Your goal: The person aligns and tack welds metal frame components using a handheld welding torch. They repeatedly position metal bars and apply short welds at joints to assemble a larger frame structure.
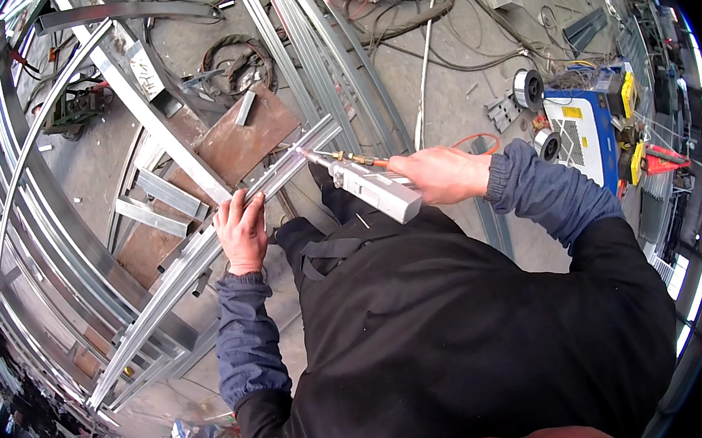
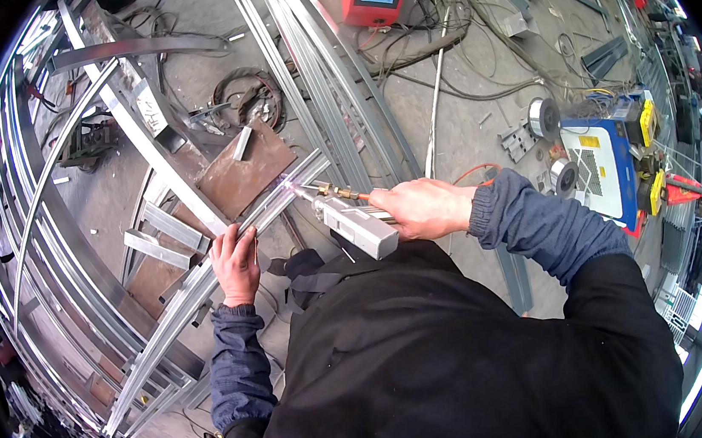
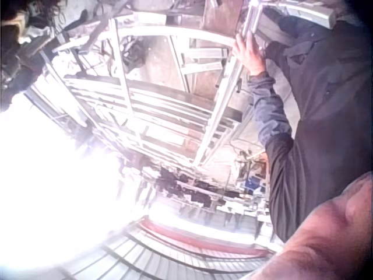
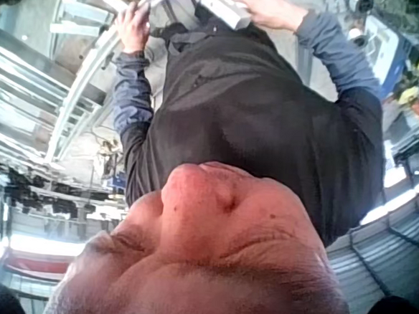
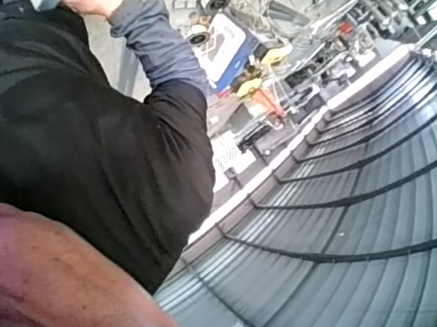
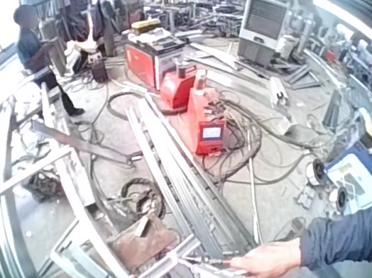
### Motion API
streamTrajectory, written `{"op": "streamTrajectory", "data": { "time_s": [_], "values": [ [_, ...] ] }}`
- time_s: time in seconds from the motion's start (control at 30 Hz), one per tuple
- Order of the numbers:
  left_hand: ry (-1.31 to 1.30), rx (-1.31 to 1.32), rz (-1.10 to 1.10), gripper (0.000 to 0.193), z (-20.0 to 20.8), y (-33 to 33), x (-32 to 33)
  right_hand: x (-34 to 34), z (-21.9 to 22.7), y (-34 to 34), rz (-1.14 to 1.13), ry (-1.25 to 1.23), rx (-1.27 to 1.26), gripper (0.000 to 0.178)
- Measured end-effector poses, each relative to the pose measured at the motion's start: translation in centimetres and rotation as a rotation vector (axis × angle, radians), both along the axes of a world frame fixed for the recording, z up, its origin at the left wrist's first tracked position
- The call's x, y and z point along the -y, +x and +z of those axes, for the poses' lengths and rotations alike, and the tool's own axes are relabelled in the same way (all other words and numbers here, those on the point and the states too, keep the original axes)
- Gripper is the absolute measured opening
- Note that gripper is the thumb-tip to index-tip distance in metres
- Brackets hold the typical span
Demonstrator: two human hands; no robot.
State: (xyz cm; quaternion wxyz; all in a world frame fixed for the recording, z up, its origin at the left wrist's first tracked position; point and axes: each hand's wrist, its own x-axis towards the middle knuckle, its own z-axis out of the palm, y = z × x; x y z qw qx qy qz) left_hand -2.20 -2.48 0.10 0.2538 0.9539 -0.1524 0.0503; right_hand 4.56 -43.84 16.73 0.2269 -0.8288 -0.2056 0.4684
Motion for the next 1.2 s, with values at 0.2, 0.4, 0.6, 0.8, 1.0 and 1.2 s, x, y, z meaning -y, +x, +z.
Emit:
{"op": "streamTrajectory", "data": {
  "time_s": [0.2, 0.4, 0.6, 0.8, 1.0, 1.2],
  "values": [
    [-0.009, 0.009, 0.001, 0.031, 0.0, 0.0, -0.1, 0.0, 0.0, 0.2, 0.002, 0.003, -0.006, 0.051],
    [0.021, 0.010, -0.021, 0.044, 0.0, 0.0, -0.2, 0.3, -0.4, 0.0, 0.008, 0.017, 0.012, 0.050],
    [0.085, -0.055, 0.036, 0.074, 1.1, 0.3, 0.8, 0.4, -0.3, 0.2, 0.006, -0.005, -0.007, 0.048],
    [0.263, -0.180, -0.064, 0.060, 3.4, 2.4, 2.2, 0.8, -0.7, 0.3, 0.006, 0.017, -0.006, 0.047],
    [0.260, -0.120, -0.049, 0.059, 2.1, 4.3, 5.8, 0.5, 0.4, 0.9, 0.031, 0.009, -0.014, 0.052],
    [0.126, -0.072, -0.060, 0.063, 1.6, 4.5, 6.6, 0.8, -0.2, 0.7, 0.047, 0.020, 0.005, 0.063]
  ]
}}
